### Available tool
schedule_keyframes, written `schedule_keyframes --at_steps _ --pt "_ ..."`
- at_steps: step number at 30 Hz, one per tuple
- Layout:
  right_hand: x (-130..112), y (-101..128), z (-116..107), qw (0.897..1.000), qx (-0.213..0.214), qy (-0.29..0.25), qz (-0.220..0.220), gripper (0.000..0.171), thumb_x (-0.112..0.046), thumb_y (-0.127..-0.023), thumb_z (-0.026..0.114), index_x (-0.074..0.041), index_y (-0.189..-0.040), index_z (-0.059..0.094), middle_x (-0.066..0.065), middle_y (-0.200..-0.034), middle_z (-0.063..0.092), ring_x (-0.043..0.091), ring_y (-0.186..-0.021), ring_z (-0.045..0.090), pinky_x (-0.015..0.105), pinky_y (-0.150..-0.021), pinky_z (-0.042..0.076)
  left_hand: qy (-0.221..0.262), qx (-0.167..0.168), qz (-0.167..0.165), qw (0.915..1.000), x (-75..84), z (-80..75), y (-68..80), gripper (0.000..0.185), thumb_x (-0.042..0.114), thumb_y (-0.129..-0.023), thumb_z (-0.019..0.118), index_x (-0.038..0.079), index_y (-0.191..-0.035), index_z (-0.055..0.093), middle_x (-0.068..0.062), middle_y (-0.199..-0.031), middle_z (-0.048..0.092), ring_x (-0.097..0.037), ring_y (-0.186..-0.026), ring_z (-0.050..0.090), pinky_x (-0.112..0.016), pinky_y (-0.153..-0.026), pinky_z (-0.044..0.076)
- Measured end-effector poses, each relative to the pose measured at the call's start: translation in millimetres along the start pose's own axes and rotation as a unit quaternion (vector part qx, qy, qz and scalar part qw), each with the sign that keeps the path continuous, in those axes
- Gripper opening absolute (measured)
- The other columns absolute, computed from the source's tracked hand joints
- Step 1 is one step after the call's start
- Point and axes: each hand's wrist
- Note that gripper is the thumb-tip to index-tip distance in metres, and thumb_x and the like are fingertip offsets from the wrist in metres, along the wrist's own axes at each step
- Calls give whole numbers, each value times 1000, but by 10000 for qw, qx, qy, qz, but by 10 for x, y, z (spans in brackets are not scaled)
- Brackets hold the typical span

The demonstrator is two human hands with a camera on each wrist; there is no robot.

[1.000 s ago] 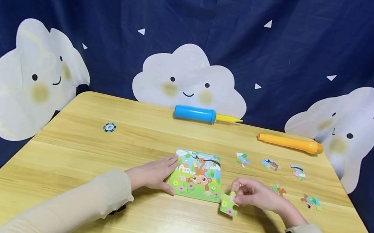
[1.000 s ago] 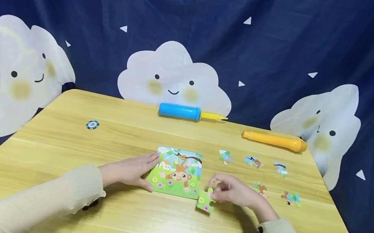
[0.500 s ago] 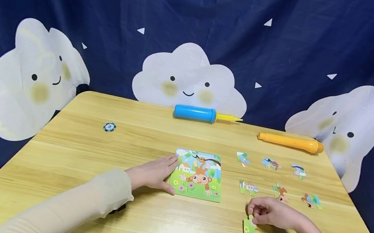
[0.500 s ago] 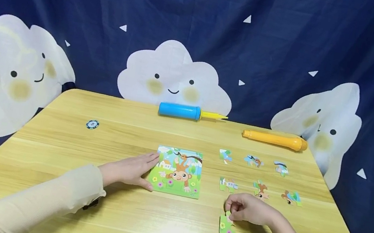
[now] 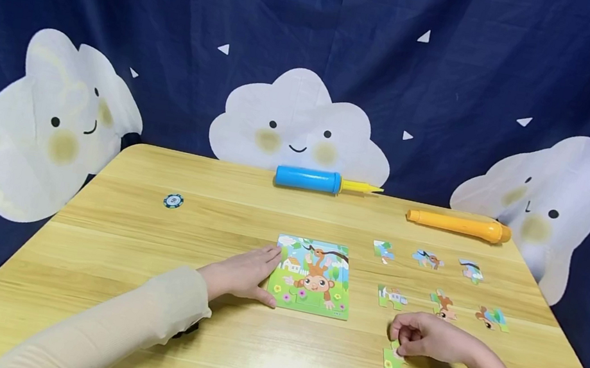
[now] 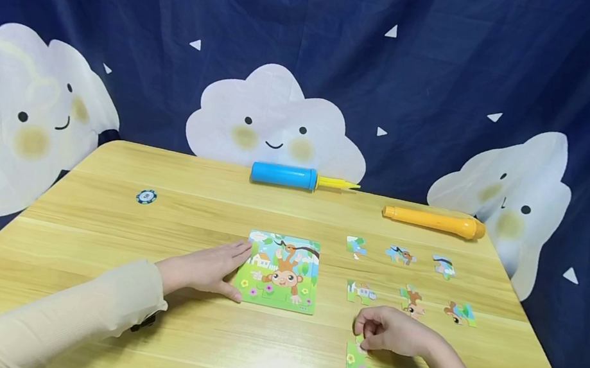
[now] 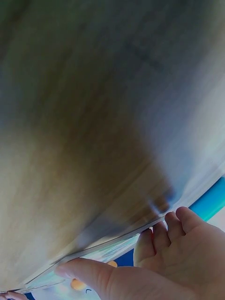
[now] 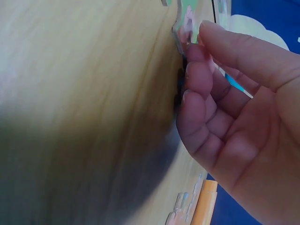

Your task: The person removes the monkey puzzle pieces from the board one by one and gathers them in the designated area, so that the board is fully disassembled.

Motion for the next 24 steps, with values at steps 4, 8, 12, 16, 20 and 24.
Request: schedule_keyframes --at_steps 4,8,12,16,20,24 --pt "-58 -40 -33 9992 227 339 7 9 -6 -88 60 -3 -94 54 -6 -72 48 0 -61 40 21 -48 37 -15 10 20 10000 6 1 4 97 57 -80 58 -8 -142 20 -22 -149 13 -32 -137 11 -38 -109 14" --pt "-167 -157 -75 9935 684 893 -174 10 -6 -88 61 -4 -94 54 -5 -73 47 4 -63 42 23 -50 38 -2 35 24 10000 7 6 1 97 58 -80 58 -8 -142 21 -22 -149 13 -32 -136 11 -38 -109 14" --pt "-285 -364 -99 9863 1018 1287 -152 13 -7 -87 63 -4 -97 55 -4 -72 48 7 -60 42 22 -50 39 -37 43 14 10000 8 -1 4 97 57 -80 58 -8 -142 21 -22 -149 13 -32 -136 11 -38 -109 15" --pt "-369 -601 -80 9826 1129 1464 164 21 -11 -88 62 -4 -107 54 -2 -79 52 10 -64 48 24 -55 43 -51 27 -1 10000 9 -6 6 97 56 -81 58 -8 -142 21 -22 -149 13 -32 -136 11 -38 -109 15" --pt "-407 -833 -5 9815 1131 1521 281 27 -9 -89 61 -3 -113 53 0 -85 54 13 -68 53 27 -58 47 -51 32 12 10000 13 -8 8 97 56 -81 58 -8 -142 21 -23 -149 14 -32 -136 12 -38 -109 15" --pt "-421 -1035 84 9813 1042 1607 167 28 -7 -88 62 -3 -114 52 -1 -86 55 13 -66 52 26 -56 45 -47 32 2 10000 14 -8 8 97 56 -80 58 -8 -142 21 -22 -149 14 -32 -136 12 -38 -109 15"
Point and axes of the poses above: each hand's wrist, its own y-axis away from the middle knuckle, its own z-axis out of the palm, x = y × z
